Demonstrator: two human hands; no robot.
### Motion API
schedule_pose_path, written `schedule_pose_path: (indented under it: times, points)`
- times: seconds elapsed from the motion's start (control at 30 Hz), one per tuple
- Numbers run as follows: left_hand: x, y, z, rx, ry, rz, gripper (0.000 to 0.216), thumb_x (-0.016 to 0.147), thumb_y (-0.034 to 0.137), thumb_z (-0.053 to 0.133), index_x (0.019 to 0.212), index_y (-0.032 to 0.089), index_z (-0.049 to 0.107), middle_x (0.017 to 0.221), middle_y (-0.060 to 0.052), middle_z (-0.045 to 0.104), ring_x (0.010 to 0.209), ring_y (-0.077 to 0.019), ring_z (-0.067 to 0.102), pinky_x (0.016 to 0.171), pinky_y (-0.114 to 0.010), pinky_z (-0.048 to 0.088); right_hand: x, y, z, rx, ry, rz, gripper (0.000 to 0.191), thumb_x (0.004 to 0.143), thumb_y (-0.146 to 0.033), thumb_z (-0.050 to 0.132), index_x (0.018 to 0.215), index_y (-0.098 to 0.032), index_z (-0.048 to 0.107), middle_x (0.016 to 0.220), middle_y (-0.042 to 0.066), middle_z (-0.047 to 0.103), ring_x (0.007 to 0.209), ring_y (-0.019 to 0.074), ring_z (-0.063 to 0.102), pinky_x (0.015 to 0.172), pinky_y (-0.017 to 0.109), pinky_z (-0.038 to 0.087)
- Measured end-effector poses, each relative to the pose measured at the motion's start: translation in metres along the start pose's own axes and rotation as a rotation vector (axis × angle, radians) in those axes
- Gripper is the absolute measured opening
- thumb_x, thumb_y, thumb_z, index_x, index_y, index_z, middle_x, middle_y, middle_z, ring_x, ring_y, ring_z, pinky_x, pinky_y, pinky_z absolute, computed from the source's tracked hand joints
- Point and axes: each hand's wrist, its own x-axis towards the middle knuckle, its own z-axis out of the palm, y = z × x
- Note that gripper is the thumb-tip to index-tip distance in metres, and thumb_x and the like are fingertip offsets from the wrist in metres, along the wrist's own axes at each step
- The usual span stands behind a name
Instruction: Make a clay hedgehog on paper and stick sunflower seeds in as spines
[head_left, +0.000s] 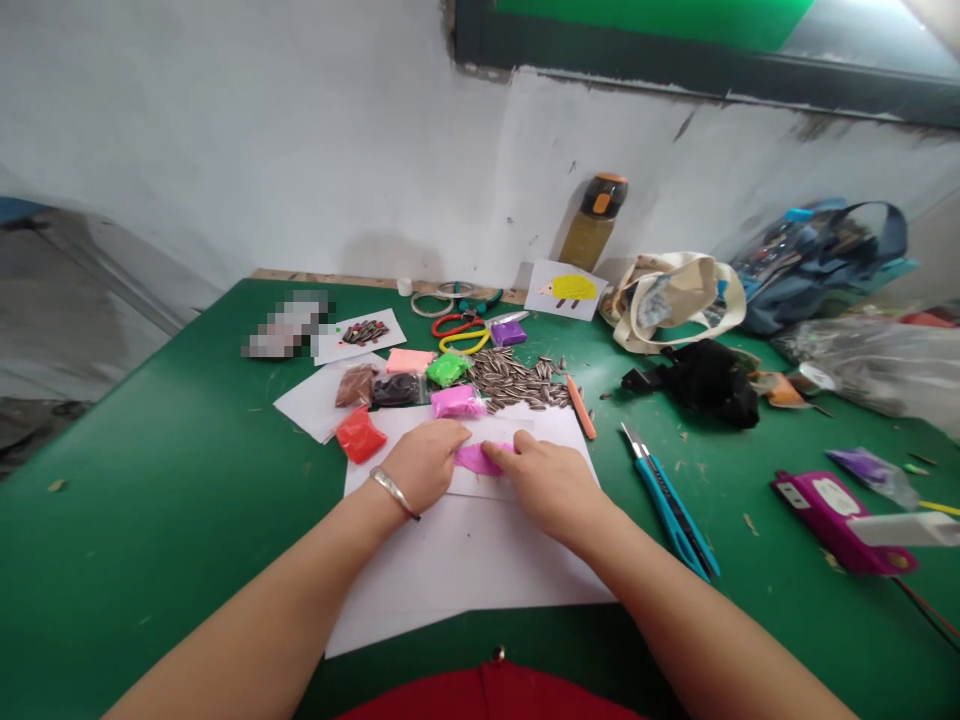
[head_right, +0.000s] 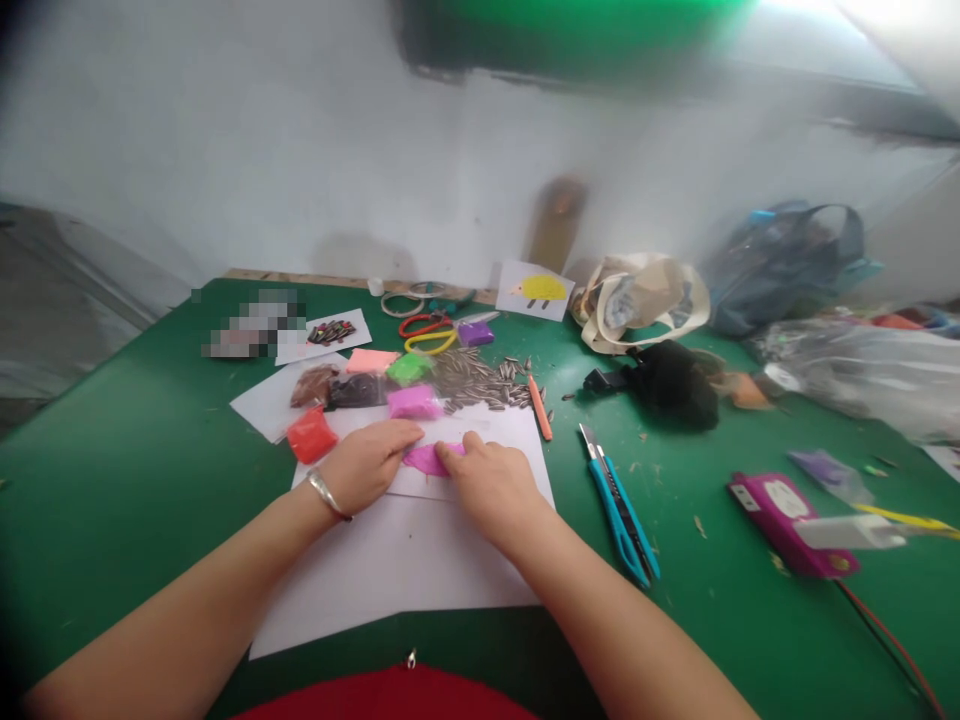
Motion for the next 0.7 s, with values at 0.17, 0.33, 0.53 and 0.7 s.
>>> schedule_pose_path:
  times: [0.17, 0.33, 0.53, 0.7]
  points:
    - [0.0, 0.0, 0.002, 0.015, -0.012, 0.03, 0.036, 0.08, 0.006, 0.04, 0.103, 0.015, 0.065, 0.109, -0.008, 0.069, 0.106, -0.0201, 0.061, 0.095, -0.036, 0.049, -0.005, 0.009, 0.002, 0.003, -0.006, 0.042, 0.053, 0.085, -0.012, 0.036, 0.131, -0.037, 0.043, 0.095, 0.005, 0.058, 0.067, 0.0167, 0.058, 0.051, 0.027, 0.026]
    - [0.001, 0.0, 0.003, 0.03, -0.015, 0.035, 0.036, 0.08, 0.006, 0.04, 0.103, 0.015, 0.065, 0.109, -0.008, 0.068, 0.107, -0.0203, 0.06, 0.097, -0.037, 0.048, -0.009, 0.013, 0.004, 0.023, 0.0, 0.051, 0.054, 0.085, -0.012, 0.034, 0.132, -0.036, 0.044, 0.092, 0.005, 0.059, 0.066, 0.0169, 0.057, 0.051, 0.027, 0.025]
    - [0.0, -0.001, 0.004, 0.018, -0.008, 0.037, 0.038, 0.078, 0.006, 0.04, 0.104, 0.017, 0.065, 0.11, -0.008, 0.068, 0.108, -0.0212, 0.06, 0.097, -0.04, 0.049, -0.009, -0.002, 0.003, 0.024, 0.038, -0.047, 0.058, 0.085, -0.013, 0.038, 0.138, -0.036, 0.033, 0.097, 0.005, 0.057, 0.069, 0.0163, 0.057, 0.055, 0.027, 0.028]
    - [-0.001, -0.002, 0.006, 0.03, -0.007, 0.042, 0.038, 0.077, 0.007, 0.041, 0.104, 0.016, 0.066, 0.11, -0.009, 0.068, 0.108, -0.0219, 0.06, 0.098, -0.04, 0.048, -0.003, -0.014, 0.0, 0.012, 0.015, -0.107, 0.048, 0.086, -0.016, 0.038, 0.13, -0.033, 0.043, 0.095, 0.005, 0.057, 0.068, 0.0174, 0.057, 0.054, 0.028, 0.029]
